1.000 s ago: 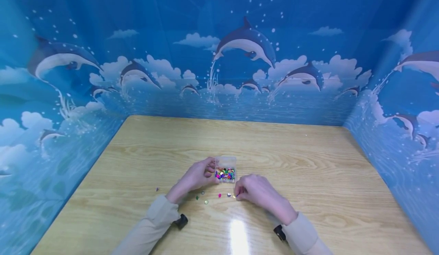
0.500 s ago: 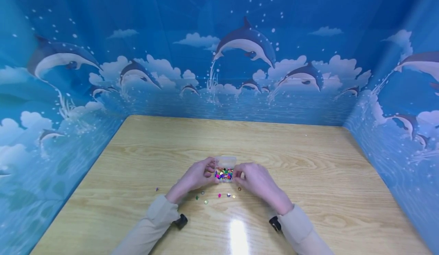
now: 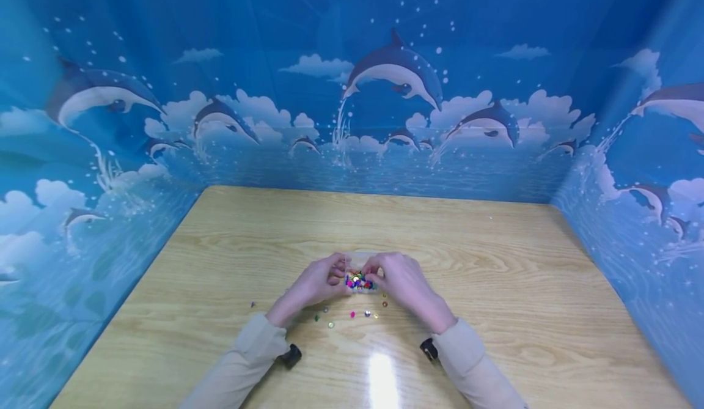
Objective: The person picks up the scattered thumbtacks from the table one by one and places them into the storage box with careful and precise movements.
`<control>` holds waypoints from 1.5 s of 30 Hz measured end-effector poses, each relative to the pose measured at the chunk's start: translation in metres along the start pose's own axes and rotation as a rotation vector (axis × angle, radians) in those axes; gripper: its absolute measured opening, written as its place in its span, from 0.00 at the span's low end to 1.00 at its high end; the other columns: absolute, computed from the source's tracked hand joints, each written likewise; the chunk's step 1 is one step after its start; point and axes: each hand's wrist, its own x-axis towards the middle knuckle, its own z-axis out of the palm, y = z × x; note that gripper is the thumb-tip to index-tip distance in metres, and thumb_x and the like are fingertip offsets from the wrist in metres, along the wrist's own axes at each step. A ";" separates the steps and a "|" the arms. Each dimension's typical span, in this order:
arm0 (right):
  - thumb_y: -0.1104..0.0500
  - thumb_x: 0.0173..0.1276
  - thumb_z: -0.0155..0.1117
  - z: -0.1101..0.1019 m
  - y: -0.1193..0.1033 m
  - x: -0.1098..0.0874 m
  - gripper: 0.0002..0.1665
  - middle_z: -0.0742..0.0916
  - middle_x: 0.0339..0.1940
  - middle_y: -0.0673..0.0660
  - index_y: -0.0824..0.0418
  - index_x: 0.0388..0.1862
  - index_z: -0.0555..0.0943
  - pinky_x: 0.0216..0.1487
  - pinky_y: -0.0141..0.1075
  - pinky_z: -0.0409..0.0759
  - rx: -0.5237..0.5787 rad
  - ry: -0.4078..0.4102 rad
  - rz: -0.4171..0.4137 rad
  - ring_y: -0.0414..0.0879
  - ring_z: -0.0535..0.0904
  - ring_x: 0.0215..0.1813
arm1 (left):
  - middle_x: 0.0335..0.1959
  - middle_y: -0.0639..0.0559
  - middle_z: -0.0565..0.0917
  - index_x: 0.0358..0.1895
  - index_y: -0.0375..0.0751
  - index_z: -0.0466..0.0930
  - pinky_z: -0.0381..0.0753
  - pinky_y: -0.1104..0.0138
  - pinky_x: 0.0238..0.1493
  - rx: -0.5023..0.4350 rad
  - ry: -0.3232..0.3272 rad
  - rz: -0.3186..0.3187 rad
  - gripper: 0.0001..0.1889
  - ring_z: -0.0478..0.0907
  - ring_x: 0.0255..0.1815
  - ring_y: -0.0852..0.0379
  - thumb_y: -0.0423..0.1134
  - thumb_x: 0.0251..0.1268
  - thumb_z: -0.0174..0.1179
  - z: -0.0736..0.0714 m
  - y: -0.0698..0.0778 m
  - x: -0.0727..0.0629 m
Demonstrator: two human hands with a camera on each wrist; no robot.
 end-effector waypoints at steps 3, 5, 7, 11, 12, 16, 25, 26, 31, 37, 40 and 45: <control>0.60 0.64 0.74 -0.002 0.002 -0.002 0.05 0.90 0.32 0.47 0.53 0.39 0.89 0.20 0.25 0.73 0.001 -0.009 0.022 0.30 0.71 0.20 | 0.53 0.46 0.84 0.66 0.40 0.73 0.86 0.60 0.55 0.010 0.000 -0.003 0.36 0.83 0.50 0.49 0.36 0.51 0.77 0.000 0.000 0.000; 0.60 0.63 0.74 -0.003 0.004 -0.004 0.05 0.90 0.32 0.47 0.53 0.39 0.89 0.22 0.25 0.74 -0.012 -0.003 0.024 0.30 0.73 0.22 | 0.53 0.46 0.84 0.66 0.40 0.73 0.86 0.60 0.56 0.007 0.002 -0.007 0.36 0.83 0.50 0.49 0.36 0.51 0.77 0.000 0.000 0.000; 0.60 0.62 0.74 -0.006 0.006 -0.007 0.05 0.89 0.31 0.47 0.53 0.37 0.89 0.24 0.25 0.75 -0.023 0.002 0.016 0.31 0.75 0.23 | 0.53 0.46 0.84 0.66 0.40 0.73 0.86 0.59 0.56 -0.001 0.005 -0.010 0.36 0.83 0.50 0.49 0.35 0.52 0.77 0.000 0.000 0.000; 0.62 0.60 0.76 -0.009 0.010 -0.012 0.06 0.89 0.30 0.46 0.52 0.34 0.88 0.27 0.25 0.78 -0.029 -0.019 0.007 0.31 0.77 0.26 | 0.53 0.45 0.83 0.66 0.39 0.73 0.85 0.59 0.56 -0.016 0.008 -0.013 0.36 0.83 0.51 0.48 0.35 0.51 0.77 -0.001 0.000 -0.001; 0.63 0.60 0.76 -0.008 0.012 -0.014 0.06 0.89 0.30 0.46 0.52 0.33 0.88 0.28 0.25 0.78 -0.026 -0.030 0.007 0.32 0.78 0.26 | 0.53 0.45 0.83 0.66 0.39 0.73 0.85 0.59 0.56 -0.018 0.008 -0.013 0.36 0.83 0.51 0.48 0.35 0.51 0.77 -0.001 0.000 -0.001; 0.64 0.59 0.76 -0.006 0.017 -0.018 0.07 0.89 0.31 0.46 0.52 0.33 0.88 0.33 0.26 0.82 -0.011 -0.076 0.012 0.33 0.81 0.30 | 0.53 0.45 0.83 0.66 0.39 0.73 0.85 0.59 0.56 -0.015 0.011 -0.012 0.36 0.83 0.51 0.48 0.35 0.51 0.77 -0.001 -0.001 0.000; 0.63 0.57 0.77 0.001 0.021 -0.018 0.08 0.89 0.31 0.44 0.50 0.31 0.88 0.32 0.27 0.82 -0.033 -0.127 0.039 0.33 0.80 0.30 | 0.53 0.46 0.84 0.67 0.40 0.73 0.86 0.59 0.56 -0.002 0.012 -0.014 0.36 0.83 0.50 0.49 0.36 0.51 0.77 0.001 -0.001 0.000; 0.62 0.57 0.77 0.001 0.021 -0.018 0.07 0.89 0.31 0.44 0.50 0.31 0.88 0.32 0.27 0.82 -0.040 -0.127 0.039 0.33 0.80 0.30 | 0.53 0.46 0.84 0.67 0.40 0.73 0.86 0.59 0.56 0.001 0.012 -0.014 0.36 0.83 0.50 0.49 0.36 0.51 0.77 0.001 -0.001 0.001; 0.64 0.62 0.73 -0.003 0.020 -0.016 0.06 0.89 0.31 0.46 0.52 0.32 0.88 0.34 0.29 0.84 -0.047 -0.083 0.041 0.35 0.82 0.31 | 0.53 0.46 0.84 0.66 0.40 0.73 0.86 0.60 0.56 0.008 0.012 -0.010 0.36 0.83 0.50 0.49 0.36 0.51 0.77 0.002 -0.001 0.001; 0.64 0.64 0.72 -0.007 0.014 -0.008 0.05 0.89 0.28 0.48 0.54 0.34 0.87 0.25 0.26 0.79 -0.056 0.012 0.029 0.34 0.79 0.25 | 0.53 0.46 0.84 0.66 0.40 0.73 0.86 0.60 0.55 0.008 0.012 0.002 0.36 0.83 0.50 0.49 0.36 0.52 0.77 0.001 -0.001 0.001; 0.63 0.63 0.74 -0.005 0.010 -0.004 0.04 0.90 0.29 0.50 0.55 0.35 0.88 0.24 0.24 0.78 -0.054 0.052 0.032 0.34 0.79 0.25 | 0.53 0.46 0.84 0.66 0.40 0.73 0.86 0.60 0.55 0.004 0.011 0.002 0.36 0.83 0.49 0.49 0.36 0.52 0.77 0.001 -0.001 0.001; 0.63 0.64 0.73 -0.001 0.006 0.001 0.03 0.90 0.29 0.50 0.56 0.36 0.88 0.23 0.24 0.77 -0.047 0.094 0.041 0.34 0.79 0.24 | 0.53 0.46 0.84 0.66 0.40 0.73 0.86 0.60 0.55 -0.002 0.006 -0.005 0.36 0.83 0.50 0.49 0.36 0.52 0.77 0.001 -0.001 0.002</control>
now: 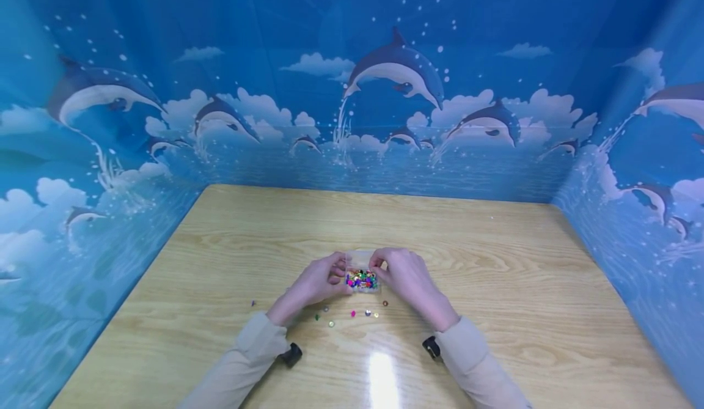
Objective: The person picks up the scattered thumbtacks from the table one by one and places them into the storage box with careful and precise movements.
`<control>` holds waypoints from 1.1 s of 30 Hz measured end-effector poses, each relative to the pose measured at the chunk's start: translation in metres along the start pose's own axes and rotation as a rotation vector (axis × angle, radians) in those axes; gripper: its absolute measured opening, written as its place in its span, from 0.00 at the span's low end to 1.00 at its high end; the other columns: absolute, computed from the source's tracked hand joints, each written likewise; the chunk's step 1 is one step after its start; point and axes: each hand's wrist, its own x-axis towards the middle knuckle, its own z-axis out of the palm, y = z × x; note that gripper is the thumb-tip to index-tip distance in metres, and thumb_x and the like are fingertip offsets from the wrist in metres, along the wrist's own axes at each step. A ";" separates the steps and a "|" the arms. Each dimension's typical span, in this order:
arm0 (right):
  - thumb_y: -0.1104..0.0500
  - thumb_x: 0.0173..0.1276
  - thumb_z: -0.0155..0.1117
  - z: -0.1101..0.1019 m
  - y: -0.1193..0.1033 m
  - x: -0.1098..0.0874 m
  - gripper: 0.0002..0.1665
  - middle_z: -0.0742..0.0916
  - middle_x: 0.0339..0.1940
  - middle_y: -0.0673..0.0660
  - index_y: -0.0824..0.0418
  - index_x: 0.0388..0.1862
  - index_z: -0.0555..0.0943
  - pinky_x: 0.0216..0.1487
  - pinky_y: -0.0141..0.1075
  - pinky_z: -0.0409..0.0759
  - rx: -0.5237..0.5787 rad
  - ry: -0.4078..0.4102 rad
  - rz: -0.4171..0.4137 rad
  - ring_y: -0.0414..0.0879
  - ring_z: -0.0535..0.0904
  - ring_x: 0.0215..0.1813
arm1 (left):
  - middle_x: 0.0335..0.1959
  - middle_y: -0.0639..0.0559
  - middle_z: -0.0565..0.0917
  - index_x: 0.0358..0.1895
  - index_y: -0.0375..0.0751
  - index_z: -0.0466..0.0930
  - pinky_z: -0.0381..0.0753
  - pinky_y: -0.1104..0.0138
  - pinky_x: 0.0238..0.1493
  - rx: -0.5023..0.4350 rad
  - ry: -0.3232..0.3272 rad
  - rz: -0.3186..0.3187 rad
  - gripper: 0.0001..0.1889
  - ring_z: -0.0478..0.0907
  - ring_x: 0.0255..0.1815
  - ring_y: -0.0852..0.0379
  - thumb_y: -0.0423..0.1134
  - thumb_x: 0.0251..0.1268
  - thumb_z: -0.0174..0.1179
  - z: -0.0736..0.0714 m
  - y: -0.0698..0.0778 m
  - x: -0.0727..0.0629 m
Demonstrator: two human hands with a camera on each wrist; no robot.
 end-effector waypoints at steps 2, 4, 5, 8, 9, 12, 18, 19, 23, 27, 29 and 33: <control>0.62 0.65 0.72 0.002 0.000 0.000 0.01 0.89 0.28 0.49 0.57 0.35 0.88 0.23 0.24 0.77 0.005 0.013 0.006 0.33 0.78 0.24 | 0.53 0.46 0.84 0.67 0.41 0.73 0.86 0.60 0.55 0.000 -0.001 0.001 0.36 0.83 0.50 0.49 0.37 0.52 0.77 0.000 0.000 0.000; 0.61 0.65 0.73 0.003 0.001 0.000 0.01 0.89 0.28 0.49 0.57 0.35 0.89 0.23 0.24 0.77 0.005 0.027 0.014 0.33 0.78 0.24 | 0.53 0.46 0.84 0.66 0.41 0.73 0.86 0.60 0.55 0.003 -0.001 0.003 0.36 0.83 0.50 0.49 0.37 0.51 0.77 0.000 0.000 0.000; 0.61 0.64 0.73 0.004 0.001 -0.001 0.02 0.90 0.28 0.49 0.56 0.35 0.89 0.22 0.25 0.77 0.005 0.033 0.012 0.33 0.78 0.24 | 0.53 0.46 0.84 0.66 0.41 0.73 0.86 0.60 0.55 0.004 -0.001 0.003 0.36 0.83 0.50 0.49 0.36 0.51 0.77 0.000 0.001 0.000; 0.61 0.63 0.74 0.003 0.001 -0.002 0.03 0.90 0.30 0.50 0.55 0.36 0.89 0.22 0.25 0.77 0.012 0.042 0.020 0.33 0.78 0.24 | 0.53 0.46 0.84 0.66 0.41 0.73 0.86 0.60 0.55 0.006 0.000 -0.001 0.36 0.83 0.49 0.50 0.36 0.51 0.77 -0.001 0.002 0.000; 0.61 0.62 0.75 0.003 0.001 -0.003 0.04 0.91 0.30 0.50 0.55 0.37 0.89 0.22 0.25 0.77 0.013 0.042 0.019 0.34 0.79 0.24 | 0.52 0.46 0.84 0.66 0.41 0.73 0.86 0.60 0.55 0.008 0.001 -0.003 0.36 0.83 0.49 0.50 0.36 0.51 0.77 -0.001 0.002 0.000; 0.62 0.62 0.75 -0.001 0.002 -0.006 0.05 0.91 0.31 0.49 0.54 0.36 0.89 0.24 0.26 0.78 0.014 0.028 0.027 0.33 0.79 0.24 | 0.52 0.46 0.84 0.67 0.41 0.73 0.86 0.60 0.55 0.007 0.002 -0.007 0.37 0.83 0.49 0.50 0.36 0.51 0.77 0.000 0.002 0.000; 0.61 0.60 0.76 -0.005 0.007 -0.017 0.05 0.89 0.30 0.45 0.51 0.33 0.88 0.27 0.25 0.79 -0.001 -0.078 -0.009 0.31 0.78 0.26 | 0.53 0.45 0.84 0.67 0.40 0.73 0.86 0.59 0.55 -0.005 0.007 -0.005 0.37 0.83 0.50 0.48 0.34 0.50 0.78 0.000 0.002 0.000; 0.61 0.59 0.77 -0.005 0.009 -0.019 0.05 0.89 0.29 0.44 0.51 0.32 0.88 0.28 0.25 0.80 0.001 -0.105 -0.021 0.31 0.78 0.26 | 0.53 0.45 0.84 0.67 0.40 0.73 0.86 0.59 0.55 -0.007 0.007 -0.007 0.37 0.83 0.50 0.48 0.34 0.50 0.78 0.000 0.002 0.000; 0.59 0.57 0.78 -0.003 0.012 -0.027 0.06 0.89 0.29 0.41 0.49 0.31 0.88 0.33 0.25 0.82 0.015 -0.200 -0.066 0.30 0.80 0.29 | 0.53 0.45 0.84 0.67 0.40 0.73 0.86 0.59 0.56 -0.017 0.006 -0.014 0.37 0.83 0.50 0.48 0.34 0.50 0.77 -0.001 0.002 -0.001; 0.59 0.55 0.79 -0.001 0.015 -0.030 0.07 0.88 0.28 0.40 0.48 0.29 0.88 0.33 0.26 0.81 -0.004 -0.218 -0.092 0.30 0.79 0.29 | 0.53 0.45 0.83 0.67 0.40 0.73 0.86 0.59 0.56 -0.018 0.004 -0.012 0.37 0.83 0.51 0.48 0.34 0.51 0.77 0.000 0.002 -0.001; 0.60 0.55 0.79 0.000 0.016 -0.031 0.08 0.88 0.27 0.40 0.48 0.28 0.88 0.31 0.26 0.80 -0.012 -0.215 -0.089 0.30 0.78 0.28 | 0.53 0.45 0.83 0.67 0.40 0.73 0.86 0.59 0.56 -0.016 0.002 -0.011 0.37 0.83 0.51 0.48 0.34 0.51 0.77 0.000 0.002 -0.001; 0.60 0.57 0.78 0.001 0.016 -0.029 0.06 0.88 0.27 0.42 0.49 0.28 0.88 0.31 0.25 0.80 -0.002 -0.208 -0.060 0.30 0.78 0.27 | 0.53 0.45 0.83 0.67 0.40 0.72 0.85 0.59 0.56 -0.014 -0.001 -0.012 0.37 0.83 0.51 0.48 0.34 0.51 0.77 0.000 0.001 -0.001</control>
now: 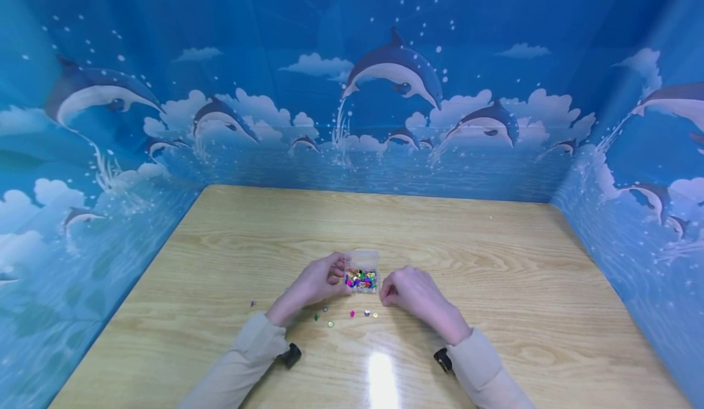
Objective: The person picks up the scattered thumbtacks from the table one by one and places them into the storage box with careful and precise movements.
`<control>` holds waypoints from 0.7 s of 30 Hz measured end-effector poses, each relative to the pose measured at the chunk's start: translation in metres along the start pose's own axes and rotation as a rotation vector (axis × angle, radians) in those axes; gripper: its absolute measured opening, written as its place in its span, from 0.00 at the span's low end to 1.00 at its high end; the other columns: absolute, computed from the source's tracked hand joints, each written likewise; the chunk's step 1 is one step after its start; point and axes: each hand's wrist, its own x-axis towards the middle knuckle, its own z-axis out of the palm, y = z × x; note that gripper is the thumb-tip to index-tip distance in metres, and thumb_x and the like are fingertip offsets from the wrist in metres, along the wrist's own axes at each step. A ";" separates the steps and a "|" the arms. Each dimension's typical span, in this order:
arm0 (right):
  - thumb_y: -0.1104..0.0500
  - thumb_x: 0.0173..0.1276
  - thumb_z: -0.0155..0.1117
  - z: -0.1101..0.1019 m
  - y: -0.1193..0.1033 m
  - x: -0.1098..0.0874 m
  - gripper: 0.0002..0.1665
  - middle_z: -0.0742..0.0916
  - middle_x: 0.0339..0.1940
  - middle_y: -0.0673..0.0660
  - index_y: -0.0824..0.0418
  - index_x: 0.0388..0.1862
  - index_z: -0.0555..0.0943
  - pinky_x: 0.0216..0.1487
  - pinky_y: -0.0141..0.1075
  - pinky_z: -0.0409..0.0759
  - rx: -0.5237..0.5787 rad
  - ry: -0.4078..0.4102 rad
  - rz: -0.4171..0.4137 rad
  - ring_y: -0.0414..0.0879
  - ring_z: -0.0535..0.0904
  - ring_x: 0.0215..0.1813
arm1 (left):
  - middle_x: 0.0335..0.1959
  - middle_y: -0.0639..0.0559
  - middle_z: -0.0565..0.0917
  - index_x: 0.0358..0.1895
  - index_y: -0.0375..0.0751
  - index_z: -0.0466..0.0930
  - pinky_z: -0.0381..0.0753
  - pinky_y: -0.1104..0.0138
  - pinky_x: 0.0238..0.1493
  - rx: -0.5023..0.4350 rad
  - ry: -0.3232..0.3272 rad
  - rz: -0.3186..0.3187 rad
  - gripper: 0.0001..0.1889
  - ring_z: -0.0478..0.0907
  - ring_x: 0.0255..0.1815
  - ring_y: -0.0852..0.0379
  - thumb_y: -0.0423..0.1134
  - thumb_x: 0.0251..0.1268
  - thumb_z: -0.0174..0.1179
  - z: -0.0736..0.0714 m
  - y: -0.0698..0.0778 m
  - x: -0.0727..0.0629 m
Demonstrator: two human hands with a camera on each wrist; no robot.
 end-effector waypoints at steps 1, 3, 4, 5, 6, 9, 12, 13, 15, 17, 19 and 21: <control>0.60 0.58 0.77 0.000 -0.001 0.001 0.06 0.89 0.27 0.42 0.50 0.29 0.88 0.31 0.25 0.80 0.002 0.012 0.005 0.30 0.79 0.28 | 0.53 0.45 0.83 0.67 0.40 0.72 0.85 0.59 0.56 -0.001 -0.001 -0.001 0.37 0.83 0.51 0.48 0.34 0.51 0.77 0.000 0.000 0.000; 0.61 0.61 0.75 0.000 -0.003 0.005 0.04 0.89 0.28 0.44 0.52 0.30 0.88 0.31 0.24 0.81 0.008 0.050 0.006 0.31 0.80 0.27 | 0.53 0.45 0.83 0.67 0.40 0.73 0.85 0.59 0.56 -0.004 -0.002 -0.001 0.37 0.83 0.51 0.48 0.34 0.51 0.77 0.000 -0.001 0.000; 0.61 0.61 0.75 -0.001 -0.004 0.007 0.03 0.89 0.29 0.45 0.53 0.30 0.88 0.30 0.24 0.81 0.011 0.076 0.006 0.31 0.80 0.27 | 0.53 0.45 0.83 0.67 0.40 0.73 0.85 0.59 0.56 -0.005 -0.002 0.000 0.37 0.83 0.51 0.48 0.34 0.51 0.77 0.000 -0.001 0.000; 0.61 0.62 0.74 -0.001 -0.006 0.009 0.03 0.89 0.29 0.46 0.53 0.30 0.88 0.30 0.24 0.80 0.014 0.099 0.013 0.32 0.80 0.27 | 0.53 0.45 0.83 0.67 0.40 0.73 0.85 0.59 0.56 -0.005 -0.002 0.001 0.37 0.83 0.51 0.48 0.34 0.51 0.77 0.000 -0.001 0.000; 0.60 0.62 0.74 -0.001 -0.007 0.011 0.02 0.89 0.29 0.46 0.54 0.30 0.88 0.28 0.24 0.80 0.011 0.122 0.013 0.32 0.79 0.26 | 0.53 0.45 0.83 0.67 0.40 0.73 0.85 0.59 0.56 -0.005 -0.002 0.001 0.37 0.83 0.51 0.48 0.34 0.51 0.77 0.000 -0.001 0.000; 0.60 0.62 0.74 -0.002 -0.011 0.016 0.02 0.89 0.28 0.48 0.56 0.30 0.88 0.24 0.24 0.77 0.005 0.157 0.028 0.32 0.77 0.23 | 0.53 0.45 0.83 0.67 0.41 0.73 0.86 0.59 0.56 -0.002 -0.002 0.000 0.37 0.83 0.51 0.48 0.34 0.51 0.77 0.000 -0.001 0.000; 0.61 0.61 0.75 -0.003 -0.013 0.019 0.02 0.89 0.27 0.49 0.57 0.31 0.88 0.23 0.24 0.76 0.005 0.153 0.053 0.32 0.76 0.23 | 0.53 0.46 0.84 0.68 0.40 0.72 0.86 0.59 0.56 0.002 -0.001 -0.003 0.38 0.83 0.50 0.49 0.35 0.51 0.77 0.001 0.000 0.000; 0.62 0.61 0.75 -0.004 -0.014 0.020 0.02 0.88 0.28 0.49 0.56 0.31 0.88 0.23 0.25 0.76 0.007 0.149 0.059 0.32 0.76 0.23 | 0.53 0.46 0.84 0.68 0.40 0.72 0.86 0.59 0.55 0.003 -0.001 -0.003 0.38 0.83 0.50 0.49 0.35 0.51 0.77 0.001 0.000 0.000; 0.62 0.60 0.75 -0.004 -0.014 0.020 0.04 0.89 0.28 0.48 0.55 0.32 0.88 0.24 0.25 0.77 0.005 0.145 0.067 0.33 0.76 0.24 | 0.53 0.46 0.84 0.68 0.40 0.72 0.86 0.59 0.55 0.004 0.000 -0.003 0.38 0.83 0.50 0.49 0.35 0.51 0.77 0.001 0.000 0.000; 0.63 0.60 0.76 -0.004 -0.013 0.019 0.05 0.89 0.28 0.47 0.54 0.31 0.87 0.26 0.26 0.78 0.001 0.144 0.069 0.33 0.77 0.25 | 0.53 0.46 0.84 0.67 0.40 0.72 0.86 0.59 0.55 0.005 0.003 -0.002 0.37 0.83 0.50 0.49 0.35 0.51 0.77 0.001 0.000 0.000; 0.63 0.59 0.76 -0.004 -0.011 0.018 0.06 0.89 0.28 0.47 0.53 0.30 0.87 0.27 0.26 0.79 -0.007 0.145 0.070 0.34 0.78 0.26 | 0.53 0.46 0.84 0.67 0.40 0.73 0.86 0.59 0.55 0.006 0.004 -0.001 0.37 0.83 0.50 0.49 0.35 0.51 0.77 0.000 0.000 0.000; 0.65 0.59 0.76 -0.003 -0.009 0.017 0.07 0.89 0.28 0.47 0.53 0.30 0.87 0.28 0.27 0.81 -0.015 0.143 0.078 0.35 0.79 0.26 | 0.53 0.46 0.84 0.67 0.41 0.73 0.86 0.59 0.56 0.005 0.004 -0.002 0.37 0.83 0.50 0.49 0.35 0.51 0.77 0.000 0.000 0.000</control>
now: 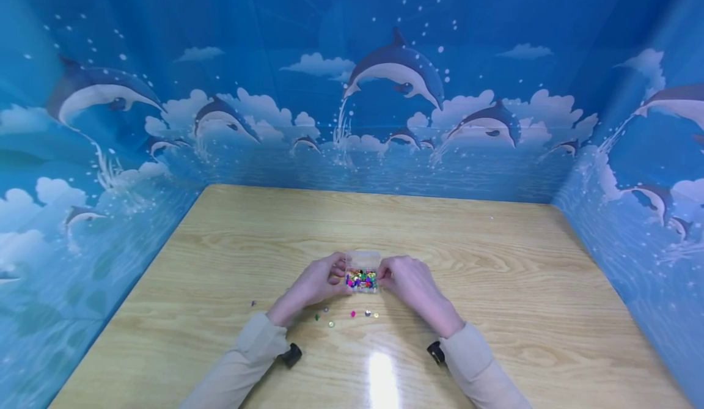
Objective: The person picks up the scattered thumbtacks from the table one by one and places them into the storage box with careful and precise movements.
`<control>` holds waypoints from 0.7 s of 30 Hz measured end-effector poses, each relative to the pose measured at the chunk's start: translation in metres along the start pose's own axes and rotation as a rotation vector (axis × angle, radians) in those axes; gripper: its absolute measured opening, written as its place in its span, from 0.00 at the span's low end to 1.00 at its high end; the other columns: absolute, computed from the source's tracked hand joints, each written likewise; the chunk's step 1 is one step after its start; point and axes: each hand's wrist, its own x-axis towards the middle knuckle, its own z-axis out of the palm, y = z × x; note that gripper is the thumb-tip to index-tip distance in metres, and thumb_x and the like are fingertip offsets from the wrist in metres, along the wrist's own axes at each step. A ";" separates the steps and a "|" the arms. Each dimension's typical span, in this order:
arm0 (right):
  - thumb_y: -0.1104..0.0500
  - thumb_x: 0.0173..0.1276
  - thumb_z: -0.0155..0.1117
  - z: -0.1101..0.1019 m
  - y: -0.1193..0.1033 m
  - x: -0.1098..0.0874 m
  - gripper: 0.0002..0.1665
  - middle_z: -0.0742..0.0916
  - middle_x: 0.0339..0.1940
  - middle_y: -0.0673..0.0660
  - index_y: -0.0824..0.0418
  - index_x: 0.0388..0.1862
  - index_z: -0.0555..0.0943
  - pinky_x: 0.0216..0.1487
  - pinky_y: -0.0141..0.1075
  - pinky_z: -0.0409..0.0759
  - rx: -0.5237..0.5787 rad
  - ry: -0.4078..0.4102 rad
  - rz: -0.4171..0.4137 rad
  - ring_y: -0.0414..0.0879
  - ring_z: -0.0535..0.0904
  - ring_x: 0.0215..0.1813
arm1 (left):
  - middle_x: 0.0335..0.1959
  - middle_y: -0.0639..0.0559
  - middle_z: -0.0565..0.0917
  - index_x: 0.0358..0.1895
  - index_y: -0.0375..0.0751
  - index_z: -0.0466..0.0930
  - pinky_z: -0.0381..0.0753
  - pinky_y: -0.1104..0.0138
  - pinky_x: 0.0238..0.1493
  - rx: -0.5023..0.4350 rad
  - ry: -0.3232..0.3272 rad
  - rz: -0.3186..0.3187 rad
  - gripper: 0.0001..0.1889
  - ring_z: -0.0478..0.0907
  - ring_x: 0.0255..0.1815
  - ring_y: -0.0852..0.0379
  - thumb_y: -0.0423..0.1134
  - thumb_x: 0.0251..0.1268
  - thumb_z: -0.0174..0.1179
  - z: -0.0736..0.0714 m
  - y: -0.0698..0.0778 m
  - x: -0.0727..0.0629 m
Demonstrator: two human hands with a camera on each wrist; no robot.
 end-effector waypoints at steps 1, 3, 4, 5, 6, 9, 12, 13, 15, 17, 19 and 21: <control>0.65 0.58 0.76 0.000 0.001 0.000 0.07 0.89 0.28 0.47 0.54 0.31 0.87 0.29 0.28 0.82 -0.002 -0.004 0.003 0.35 0.79 0.27 | 0.53 0.46 0.84 0.67 0.41 0.73 0.86 0.59 0.56 0.001 0.001 0.000 0.37 0.83 0.50 0.49 0.35 0.51 0.77 0.000 0.000 0.000; 0.66 0.57 0.77 0.001 0.003 0.000 0.08 0.89 0.29 0.48 0.54 0.31 0.87 0.31 0.30 0.84 -0.006 -0.015 0.014 0.37 0.81 0.28 | 0.52 0.46 0.84 0.67 0.41 0.73 0.86 0.59 0.56 -0.001 0.000 0.000 0.37 0.83 0.50 0.49 0.34 0.51 0.77 0.000 0.000 0.000; 0.65 0.57 0.77 0.002 0.004 0.000 0.08 0.89 0.29 0.48 0.53 0.31 0.87 0.32 0.31 0.84 -0.007 -0.025 0.025 0.37 0.81 0.29 | 0.52 0.46 0.84 0.67 0.40 0.73 0.86 0.59 0.56 -0.002 0.000 0.000 0.37 0.83 0.50 0.49 0.34 0.50 0.77 0.000 0.000 0.000; 0.65 0.56 0.77 0.002 0.005 0.001 0.09 0.89 0.30 0.48 0.53 0.31 0.87 0.33 0.32 0.85 -0.007 -0.034 0.029 0.38 0.82 0.30 | 0.52 0.46 0.84 0.67 0.40 0.73 0.86 0.59 0.56 -0.003 -0.001 0.002 0.37 0.83 0.50 0.49 0.34 0.50 0.77 0.000 0.000 0.000; 0.64 0.56 0.78 0.003 0.006 0.001 0.08 0.89 0.30 0.48 0.53 0.31 0.87 0.35 0.33 0.86 -0.007 -0.043 0.034 0.38 0.82 0.30 | 0.52 0.46 0.84 0.67 0.40 0.73 0.86 0.59 0.56 -0.003 -0.001 0.004 0.37 0.83 0.50 0.49 0.34 0.50 0.77 0.000 0.000 0.000; 0.63 0.56 0.79 0.004 0.008 0.003 0.08 0.90 0.31 0.48 0.52 0.31 0.88 0.36 0.36 0.86 -0.015 -0.066 0.043 0.39 0.83 0.31 | 0.52 0.45 0.84 0.67 0.39 0.73 0.86 0.59 0.55 -0.001 0.000 0.009 0.37 0.83 0.50 0.49 0.34 0.51 0.77 0.000 0.000 0.000; 0.62 0.56 0.79 0.004 0.009 0.005 0.07 0.90 0.31 0.48 0.52 0.30 0.88 0.37 0.37 0.86 -0.027 -0.081 0.055 0.41 0.84 0.32 | 0.52 0.45 0.84 0.67 0.39 0.73 0.86 0.60 0.56 0.000 0.002 0.012 0.37 0.83 0.50 0.49 0.34 0.51 0.77 0.000 0.000 0.000; 0.62 0.56 0.78 0.004 0.010 0.005 0.06 0.90 0.31 0.48 0.52 0.30 0.89 0.36 0.38 0.86 -0.031 -0.086 0.056 0.41 0.84 0.32 | 0.52 0.45 0.84 0.67 0.39 0.73 0.86 0.59 0.56 -0.002 0.002 0.011 0.37 0.83 0.50 0.49 0.34 0.51 0.77 0.000 0.000 0.000; 0.62 0.58 0.77 0.003 0.010 0.005 0.05 0.90 0.31 0.48 0.52 0.31 0.89 0.35 0.36 0.85 -0.044 -0.088 0.058 0.41 0.83 0.32 | 0.52 0.45 0.84 0.67 0.39 0.73 0.86 0.59 0.56 -0.003 0.001 0.012 0.37 0.83 0.50 0.48 0.34 0.51 0.77 0.000 0.000 0.000; 0.63 0.59 0.76 0.001 0.010 0.004 0.05 0.90 0.31 0.49 0.53 0.31 0.88 0.31 0.34 0.83 -0.049 -0.077 0.061 0.39 0.81 0.28 | 0.52 0.45 0.84 0.67 0.39 0.73 0.86 0.60 0.56 0.000 -0.001 0.014 0.37 0.83 0.50 0.48 0.34 0.51 0.77 0.000 0.000 0.000; 0.63 0.61 0.74 0.000 0.010 0.003 0.04 0.89 0.30 0.49 0.54 0.31 0.86 0.26 0.31 0.79 -0.049 -0.055 0.062 0.37 0.76 0.23 | 0.52 0.45 0.83 0.67 0.39 0.73 0.86 0.60 0.56 0.000 -0.003 0.013 0.37 0.83 0.50 0.48 0.34 0.51 0.77 0.000 0.000 0.000; 0.64 0.62 0.72 -0.002 0.008 0.004 0.04 0.89 0.29 0.50 0.55 0.32 0.85 0.21 0.28 0.73 -0.044 -0.026 0.057 0.36 0.70 0.19 | 0.52 0.45 0.83 0.67 0.39 0.73 0.86 0.60 0.56 0.000 -0.003 0.011 0.37 0.83 0.50 0.49 0.34 0.50 0.77 0.000 0.000 0.000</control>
